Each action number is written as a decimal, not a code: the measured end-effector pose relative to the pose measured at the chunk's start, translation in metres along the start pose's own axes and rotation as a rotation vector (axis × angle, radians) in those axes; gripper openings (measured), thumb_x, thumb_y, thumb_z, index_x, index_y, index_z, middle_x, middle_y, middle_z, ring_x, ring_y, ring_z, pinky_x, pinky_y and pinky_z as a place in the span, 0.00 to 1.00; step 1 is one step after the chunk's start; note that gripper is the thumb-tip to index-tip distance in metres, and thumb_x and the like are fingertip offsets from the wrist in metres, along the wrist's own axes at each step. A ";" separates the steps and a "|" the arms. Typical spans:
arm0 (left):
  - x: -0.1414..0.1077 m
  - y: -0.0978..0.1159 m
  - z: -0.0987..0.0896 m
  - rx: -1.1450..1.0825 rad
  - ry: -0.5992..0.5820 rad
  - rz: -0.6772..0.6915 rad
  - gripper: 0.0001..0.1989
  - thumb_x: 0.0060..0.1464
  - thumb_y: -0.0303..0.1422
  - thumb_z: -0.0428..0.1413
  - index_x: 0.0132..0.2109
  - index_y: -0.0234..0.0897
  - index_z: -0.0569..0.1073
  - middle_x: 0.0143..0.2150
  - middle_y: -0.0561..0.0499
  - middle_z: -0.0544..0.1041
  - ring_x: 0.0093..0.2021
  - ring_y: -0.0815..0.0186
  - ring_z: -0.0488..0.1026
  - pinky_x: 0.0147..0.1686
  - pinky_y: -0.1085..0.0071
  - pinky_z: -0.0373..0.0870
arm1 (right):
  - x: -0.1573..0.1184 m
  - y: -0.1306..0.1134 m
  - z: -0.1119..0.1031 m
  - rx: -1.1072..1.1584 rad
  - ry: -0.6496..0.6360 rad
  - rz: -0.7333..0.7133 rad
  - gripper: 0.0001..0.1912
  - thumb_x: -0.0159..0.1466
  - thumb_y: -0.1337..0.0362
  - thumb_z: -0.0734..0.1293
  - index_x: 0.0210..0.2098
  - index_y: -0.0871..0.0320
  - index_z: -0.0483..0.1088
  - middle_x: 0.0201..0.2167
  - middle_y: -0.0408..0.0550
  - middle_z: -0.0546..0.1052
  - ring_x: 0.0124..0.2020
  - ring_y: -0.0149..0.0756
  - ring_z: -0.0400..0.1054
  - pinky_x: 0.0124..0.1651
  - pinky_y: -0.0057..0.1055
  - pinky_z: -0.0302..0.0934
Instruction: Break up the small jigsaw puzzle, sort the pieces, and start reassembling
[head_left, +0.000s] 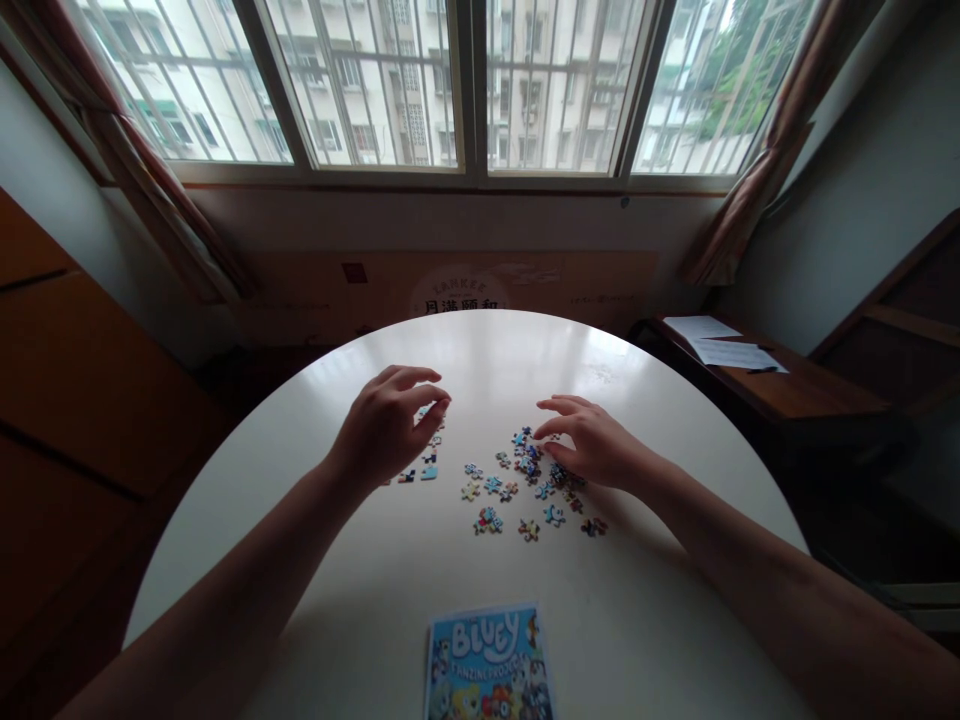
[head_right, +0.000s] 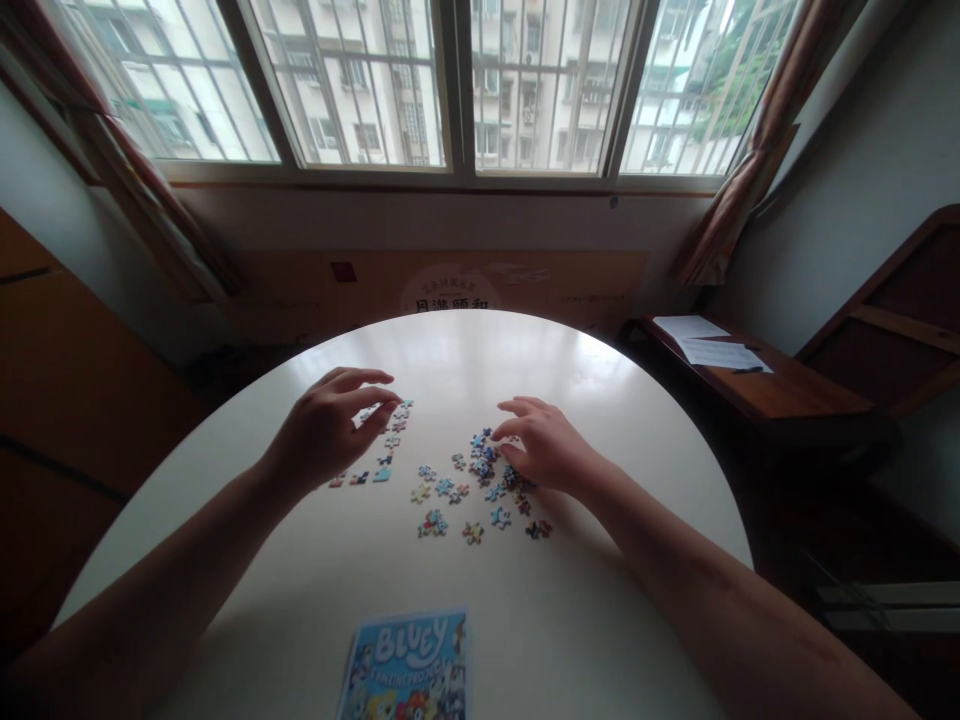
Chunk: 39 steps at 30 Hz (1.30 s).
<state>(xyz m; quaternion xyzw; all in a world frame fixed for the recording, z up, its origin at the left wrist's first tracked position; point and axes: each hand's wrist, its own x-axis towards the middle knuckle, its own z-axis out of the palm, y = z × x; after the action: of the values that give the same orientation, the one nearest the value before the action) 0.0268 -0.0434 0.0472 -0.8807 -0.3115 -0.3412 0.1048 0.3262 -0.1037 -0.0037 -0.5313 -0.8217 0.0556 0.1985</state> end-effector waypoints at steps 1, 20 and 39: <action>0.001 -0.003 -0.003 0.012 0.029 -0.019 0.10 0.63 0.33 0.54 0.38 0.37 0.80 0.46 0.44 0.80 0.47 0.55 0.75 0.47 0.55 0.74 | 0.000 0.000 0.000 -0.003 -0.007 -0.009 0.10 0.65 0.62 0.68 0.44 0.48 0.81 0.62 0.48 0.71 0.66 0.52 0.60 0.64 0.57 0.58; 0.004 -0.003 -0.020 -0.071 0.115 -0.009 0.10 0.61 0.32 0.54 0.36 0.38 0.80 0.39 0.47 0.81 0.41 0.59 0.76 0.43 0.61 0.74 | -0.004 -0.003 -0.016 0.183 -0.016 0.032 0.03 0.61 0.65 0.70 0.32 0.53 0.78 0.56 0.48 0.75 0.61 0.48 0.67 0.62 0.54 0.61; 0.008 0.056 -0.031 -0.568 -0.325 0.000 0.05 0.58 0.32 0.62 0.42 0.39 0.81 0.34 0.51 0.82 0.32 0.68 0.78 0.34 0.71 0.75 | -0.016 -0.079 -0.015 0.496 0.414 -0.185 0.04 0.66 0.64 0.70 0.41 0.54 0.77 0.31 0.43 0.80 0.27 0.28 0.72 0.27 0.25 0.70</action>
<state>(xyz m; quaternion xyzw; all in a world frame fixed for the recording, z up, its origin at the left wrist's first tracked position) 0.0495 -0.0954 0.0767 -0.9177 -0.2165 -0.2694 -0.1960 0.2708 -0.1540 0.0297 -0.3901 -0.7700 0.1267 0.4887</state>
